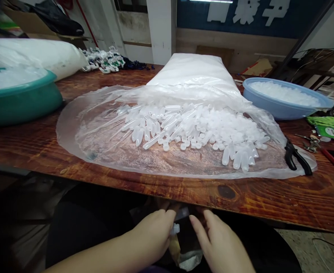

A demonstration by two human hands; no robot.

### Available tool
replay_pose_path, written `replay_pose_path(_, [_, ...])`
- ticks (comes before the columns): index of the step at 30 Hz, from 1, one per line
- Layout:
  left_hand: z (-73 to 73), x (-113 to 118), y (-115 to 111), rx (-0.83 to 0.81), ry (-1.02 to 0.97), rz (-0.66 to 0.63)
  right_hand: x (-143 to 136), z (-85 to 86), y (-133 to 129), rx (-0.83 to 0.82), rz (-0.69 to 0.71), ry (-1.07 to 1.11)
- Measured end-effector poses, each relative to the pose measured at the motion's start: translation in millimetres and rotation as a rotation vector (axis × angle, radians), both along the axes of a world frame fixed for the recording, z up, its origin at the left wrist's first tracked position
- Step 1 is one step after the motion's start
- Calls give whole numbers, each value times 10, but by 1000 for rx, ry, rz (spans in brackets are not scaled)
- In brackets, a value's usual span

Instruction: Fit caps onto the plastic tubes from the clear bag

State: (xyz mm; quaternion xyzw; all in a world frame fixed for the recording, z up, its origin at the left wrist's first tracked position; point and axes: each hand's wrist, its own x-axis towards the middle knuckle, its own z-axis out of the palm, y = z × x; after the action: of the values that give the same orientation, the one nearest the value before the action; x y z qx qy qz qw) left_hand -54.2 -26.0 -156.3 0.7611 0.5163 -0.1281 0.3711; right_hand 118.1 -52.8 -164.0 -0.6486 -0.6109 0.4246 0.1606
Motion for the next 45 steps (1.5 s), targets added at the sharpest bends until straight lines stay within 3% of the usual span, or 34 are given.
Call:
replay_pose_path(4, [-19,78,69,-19,35,87,258,452,203,231,162,-190])
replay_pose_path(7, [-51,71,50,15,-41,78,316,642,643,605,48,-457])
replay_pose_path(8, [-69,52,31,14,-85,74,318,653,828,682,16,-609])
replay_pose_path(10, [-112,-9,-12,-36,-175,109,311,616,1189,683,49,-888])
replay_pose_path(13, [-173,-133,-75,-253,-353,241,287,514,1569,649,66,-942])
replay_pose_path(15, [-195,-222,-112,-397,-493,299,268,474,1662,643,61,-923])
replay_pose_path(18, [-196,-331,-159,-469,-659,326,240,489,1564,645,14,-868])
replay_pose_path(21, [-168,-380,-176,-510,-761,361,196,554,1219,591,-13,-484])
replay_pose_path(24, [-125,-378,-151,-564,-842,385,109,588,745,477,233,-74])
replay_pose_path(27, [-71,-367,-112,-456,-857,348,-4,532,351,394,481,-10])
replay_pose_path(30, [-25,-362,-96,-318,-824,266,-85,409,151,343,589,25])
replay_pose_path(36, [63,-360,-107,-273,-698,165,-73,285,71,282,494,118])
replay_pose_path(40, [126,-368,-100,-340,-707,138,-43,265,68,310,609,221])
replay_pose_path(42, [138,-360,-103,-348,-710,118,-58,221,58,298,544,174])
replay_pose_path(45, [128,-330,-106,-188,-622,95,-100,117,22,229,339,62])
